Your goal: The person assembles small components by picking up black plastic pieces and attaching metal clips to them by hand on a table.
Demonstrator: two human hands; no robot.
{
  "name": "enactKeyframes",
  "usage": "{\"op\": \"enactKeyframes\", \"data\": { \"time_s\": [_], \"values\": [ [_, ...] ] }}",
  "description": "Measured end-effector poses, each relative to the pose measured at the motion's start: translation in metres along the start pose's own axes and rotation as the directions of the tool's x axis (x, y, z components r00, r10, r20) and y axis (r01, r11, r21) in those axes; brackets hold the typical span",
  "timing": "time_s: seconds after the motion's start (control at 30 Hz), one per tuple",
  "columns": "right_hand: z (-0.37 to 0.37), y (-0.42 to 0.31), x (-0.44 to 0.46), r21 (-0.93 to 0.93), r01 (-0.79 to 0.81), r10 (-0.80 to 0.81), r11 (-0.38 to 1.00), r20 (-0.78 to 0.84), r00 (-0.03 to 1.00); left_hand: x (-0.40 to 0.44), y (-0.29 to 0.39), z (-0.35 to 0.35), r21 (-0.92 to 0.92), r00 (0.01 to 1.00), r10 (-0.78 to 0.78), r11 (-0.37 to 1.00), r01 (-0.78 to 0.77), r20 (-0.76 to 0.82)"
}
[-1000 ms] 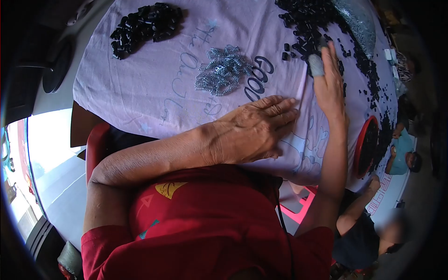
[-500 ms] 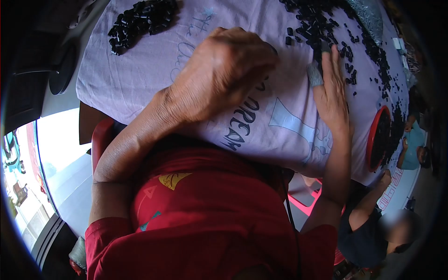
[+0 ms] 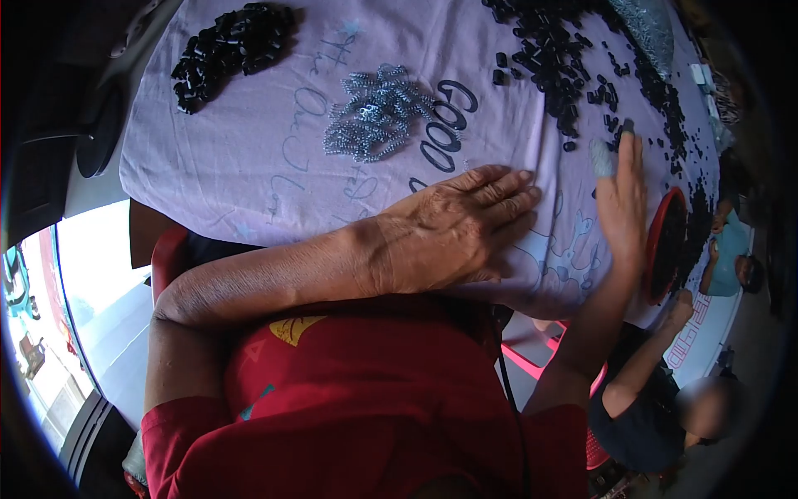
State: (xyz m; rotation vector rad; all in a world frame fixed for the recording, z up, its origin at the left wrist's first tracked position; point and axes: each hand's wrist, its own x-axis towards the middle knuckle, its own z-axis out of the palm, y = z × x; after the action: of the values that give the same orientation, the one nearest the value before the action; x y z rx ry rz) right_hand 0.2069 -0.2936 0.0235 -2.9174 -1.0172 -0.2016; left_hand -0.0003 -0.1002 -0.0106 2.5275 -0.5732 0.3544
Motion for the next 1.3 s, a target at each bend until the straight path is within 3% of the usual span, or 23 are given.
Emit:
{"op": "enactKeyframes", "data": {
  "time_s": [0.03,0.1,0.13,0.17,0.2,0.27,0.4,0.7,0.8,0.87,0.9,0.97,1.03,1.07,1.13,1.23,1.3],
  "values": [
    [0.001,-0.008,-0.009,0.054,-0.143,0.138,0.988,0.090,0.986,0.003,0.000,-0.005,0.006,1.000,0.014,1.000,-0.014,0.025],
    [0.021,-0.006,-0.019,-0.007,-0.059,0.059,0.998,0.059,0.997,0.011,-0.001,-0.011,0.018,0.996,0.043,0.999,-0.045,0.082],
    [0.029,-0.006,-0.020,-0.037,-0.016,0.017,0.999,0.043,0.999,0.014,-0.001,-0.008,0.010,0.999,0.034,0.999,-0.034,0.022],
    [0.027,-0.014,-0.013,0.102,0.040,-0.042,0.994,0.021,0.999,0.017,-0.002,-0.002,0.003,0.999,0.023,1.000,-0.023,-0.041],
    [0.031,-0.017,-0.007,0.093,0.118,-0.119,0.989,0.008,0.993,0.019,-0.002,0.005,-0.005,0.995,0.011,1.000,-0.012,-0.104],
    [0.037,-0.022,0.011,0.070,0.275,-0.274,0.959,-0.023,0.961,0.018,0.001,0.016,-0.024,0.998,0.014,1.000,-0.016,-0.068],
    [0.042,-0.038,0.054,0.143,0.421,-0.406,0.896,-0.123,0.906,0.014,0.004,0.014,-0.063,0.997,0.044,0.997,-0.048,-0.061],
    [0.055,-0.075,0.096,0.137,0.513,-0.459,0.847,-0.296,0.838,0.011,0.007,0.013,-0.053,0.998,0.061,0.997,-0.062,-0.016],
    [0.045,-0.078,0.086,0.413,0.460,-0.361,0.786,-0.297,0.884,0.009,0.006,0.010,-0.012,0.996,0.089,0.996,-0.089,0.020],
    [0.043,-0.081,0.083,0.278,0.534,-0.429,0.798,-0.361,0.828,0.007,0.004,0.009,0.041,0.990,0.125,0.991,-0.128,0.063],
    [0.039,-0.085,0.082,0.216,0.563,-0.471,0.798,-0.360,0.805,0.006,0.007,0.007,-0.125,0.996,0.063,0.990,-0.071,-0.067],
    [0.039,-0.087,0.082,0.139,0.599,-0.513,0.788,-0.391,0.765,0.002,0.003,-0.009,-0.066,0.994,0.019,0.997,-0.027,-0.111],
    [0.039,-0.081,0.085,0.300,0.552,-0.444,0.778,-0.360,0.821,-0.003,-0.014,-0.023,0.047,0.969,-0.007,0.999,0.019,-0.246],
    [0.039,-0.081,0.087,0.373,0.527,-0.416,0.763,-0.340,0.843,-0.007,-0.022,-0.039,0.203,0.974,0.007,0.978,0.040,-0.225],
    [0.035,-0.088,0.087,0.288,0.582,-0.449,0.760,-0.414,0.792,-0.010,-0.039,-0.046,0.112,0.907,-0.225,0.953,0.281,-0.355],
    [0.028,-0.108,0.080,0.156,0.658,-0.562,0.737,-0.399,0.724,-0.014,-0.050,-0.045,0.204,0.864,-0.296,0.892,0.403,-0.408],
    [0.031,-0.105,0.081,0.170,0.662,-0.569,0.730,-0.386,0.726,-0.018,-0.053,-0.047,0.167,0.895,-0.282,0.920,0.354,-0.345]
  ]
}}
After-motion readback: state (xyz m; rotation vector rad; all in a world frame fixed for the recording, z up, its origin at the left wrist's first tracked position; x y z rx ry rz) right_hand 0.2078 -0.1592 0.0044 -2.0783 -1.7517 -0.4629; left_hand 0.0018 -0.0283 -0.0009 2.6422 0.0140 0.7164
